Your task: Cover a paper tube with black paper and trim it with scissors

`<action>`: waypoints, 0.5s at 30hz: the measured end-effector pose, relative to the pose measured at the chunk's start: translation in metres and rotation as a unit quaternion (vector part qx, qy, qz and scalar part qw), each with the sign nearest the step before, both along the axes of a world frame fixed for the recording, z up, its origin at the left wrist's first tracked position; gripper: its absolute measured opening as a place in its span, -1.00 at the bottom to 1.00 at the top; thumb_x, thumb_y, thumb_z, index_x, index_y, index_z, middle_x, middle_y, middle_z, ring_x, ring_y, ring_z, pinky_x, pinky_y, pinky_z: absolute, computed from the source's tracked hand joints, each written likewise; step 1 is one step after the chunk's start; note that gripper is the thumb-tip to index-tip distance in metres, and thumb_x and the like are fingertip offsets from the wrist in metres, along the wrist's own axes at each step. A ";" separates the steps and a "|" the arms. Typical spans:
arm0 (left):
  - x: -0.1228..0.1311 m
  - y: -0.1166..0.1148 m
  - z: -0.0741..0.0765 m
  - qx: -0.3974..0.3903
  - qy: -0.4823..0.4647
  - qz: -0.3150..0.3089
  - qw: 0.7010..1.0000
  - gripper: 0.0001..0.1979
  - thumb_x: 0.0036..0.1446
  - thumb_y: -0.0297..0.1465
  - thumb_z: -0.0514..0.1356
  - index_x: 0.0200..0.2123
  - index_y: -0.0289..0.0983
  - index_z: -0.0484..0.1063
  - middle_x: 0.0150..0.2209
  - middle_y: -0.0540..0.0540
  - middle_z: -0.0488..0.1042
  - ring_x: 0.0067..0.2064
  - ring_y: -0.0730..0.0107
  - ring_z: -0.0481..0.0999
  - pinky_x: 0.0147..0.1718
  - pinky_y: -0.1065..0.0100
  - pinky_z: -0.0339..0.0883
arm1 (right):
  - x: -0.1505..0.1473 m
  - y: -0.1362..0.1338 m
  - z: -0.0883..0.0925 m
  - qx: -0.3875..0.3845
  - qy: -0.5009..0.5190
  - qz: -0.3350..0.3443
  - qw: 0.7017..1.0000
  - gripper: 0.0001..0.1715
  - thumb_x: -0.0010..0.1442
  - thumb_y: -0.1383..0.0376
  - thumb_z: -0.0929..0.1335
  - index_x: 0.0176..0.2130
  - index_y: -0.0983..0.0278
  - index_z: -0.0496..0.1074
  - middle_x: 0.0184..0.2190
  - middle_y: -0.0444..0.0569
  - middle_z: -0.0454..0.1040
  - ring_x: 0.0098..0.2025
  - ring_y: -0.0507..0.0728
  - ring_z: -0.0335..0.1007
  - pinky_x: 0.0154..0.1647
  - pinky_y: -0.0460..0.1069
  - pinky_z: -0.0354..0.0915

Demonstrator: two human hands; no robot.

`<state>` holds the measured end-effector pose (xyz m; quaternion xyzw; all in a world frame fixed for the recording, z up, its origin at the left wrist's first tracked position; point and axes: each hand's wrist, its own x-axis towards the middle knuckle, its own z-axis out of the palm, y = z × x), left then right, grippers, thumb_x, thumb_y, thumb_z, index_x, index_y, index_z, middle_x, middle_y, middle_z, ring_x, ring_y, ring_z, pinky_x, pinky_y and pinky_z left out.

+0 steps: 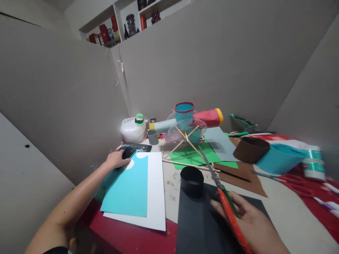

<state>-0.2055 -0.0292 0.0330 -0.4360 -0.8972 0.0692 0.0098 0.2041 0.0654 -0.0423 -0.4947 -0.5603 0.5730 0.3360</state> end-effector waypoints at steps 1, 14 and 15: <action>-0.002 -0.003 0.000 0.007 -0.001 -0.001 1.000 -0.60 0.32 -0.21 0.21 0.14 -0.26 0.39 0.11 -0.20 0.45 0.03 0.15 0.52 -0.01 0.02 0.47 | 0.000 0.000 -0.002 -0.006 0.005 0.000 1.000 -0.39 -0.40 0.04 0.55 -0.29 0.20 0.47 -0.42 0.00 0.66 -0.35 0.28 0.59 -0.42 -0.05 0.45; 0.004 0.003 -0.014 0.043 0.004 0.033 0.999 -0.64 0.32 -0.19 0.21 0.07 -0.28 0.43 0.05 -0.18 0.49 -0.01 0.18 0.53 -0.03 0.04 0.47 | 0.003 -0.002 -0.001 0.022 -0.018 -0.017 0.999 -0.41 -0.39 0.03 0.55 -0.32 0.21 0.48 -0.42 0.00 0.66 -0.36 0.25 0.57 -0.41 -0.05 0.44; 0.004 0.004 -0.013 0.043 0.003 0.033 0.999 -0.63 0.32 -0.18 0.21 0.07 -0.28 0.43 0.04 -0.18 0.49 -0.02 0.18 0.54 -0.03 0.04 0.47 | 0.003 -0.002 -0.001 0.016 -0.020 -0.018 1.000 -0.40 -0.40 0.03 0.55 -0.32 0.21 0.48 -0.42 0.00 0.66 -0.36 0.25 0.57 -0.41 -0.05 0.44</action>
